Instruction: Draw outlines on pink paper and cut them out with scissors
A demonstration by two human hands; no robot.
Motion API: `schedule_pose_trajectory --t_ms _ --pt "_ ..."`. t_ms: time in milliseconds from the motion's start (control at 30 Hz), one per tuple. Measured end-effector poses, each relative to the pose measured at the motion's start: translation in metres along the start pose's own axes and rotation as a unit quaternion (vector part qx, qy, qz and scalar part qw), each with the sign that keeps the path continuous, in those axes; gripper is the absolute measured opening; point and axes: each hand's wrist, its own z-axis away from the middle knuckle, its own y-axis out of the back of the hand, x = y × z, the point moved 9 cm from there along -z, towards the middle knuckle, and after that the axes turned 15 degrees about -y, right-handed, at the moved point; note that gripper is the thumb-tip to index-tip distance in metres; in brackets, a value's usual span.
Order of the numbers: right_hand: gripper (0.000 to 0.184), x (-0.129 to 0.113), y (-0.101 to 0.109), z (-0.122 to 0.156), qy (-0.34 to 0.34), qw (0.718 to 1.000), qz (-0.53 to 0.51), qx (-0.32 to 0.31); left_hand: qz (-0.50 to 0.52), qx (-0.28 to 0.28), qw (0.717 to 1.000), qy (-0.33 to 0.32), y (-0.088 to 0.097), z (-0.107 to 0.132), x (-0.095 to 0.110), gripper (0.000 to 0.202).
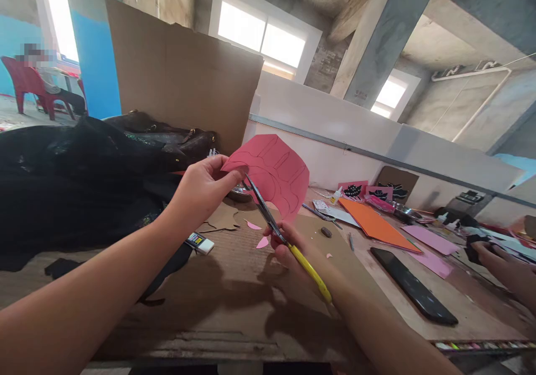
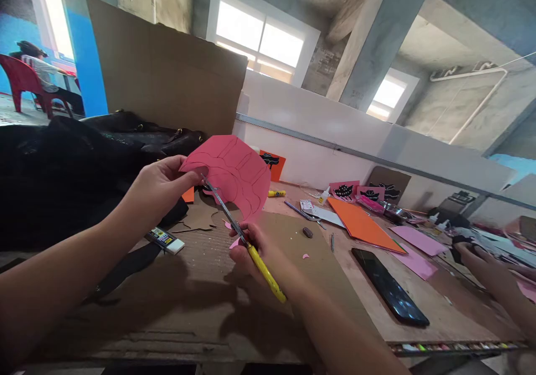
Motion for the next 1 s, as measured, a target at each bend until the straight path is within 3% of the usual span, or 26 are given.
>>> schedule_pose_trajectory --t_ms 167,600,833,1000 --pt "0.037 0.009 -0.003 -0.005 0.019 0.997 -0.069 -0.003 0.004 0.003 1.000 0.005 0.000 -0.001 -0.001 0.021" --pt "0.028 0.002 -0.002 -0.005 0.048 0.997 -0.060 -0.003 0.025 0.017 1.000 -0.005 0.002 -0.001 -0.004 0.022" --pt "0.030 0.003 0.001 -0.002 0.008 0.999 -0.045 0.018 0.017 0.013 1.000 -0.008 0.001 -0.002 -0.001 0.026" --pt "0.024 0.004 -0.003 -0.004 0.018 0.998 -0.063 0.002 0.016 0.015 1.000 -0.005 0.001 -0.003 -0.001 0.027"
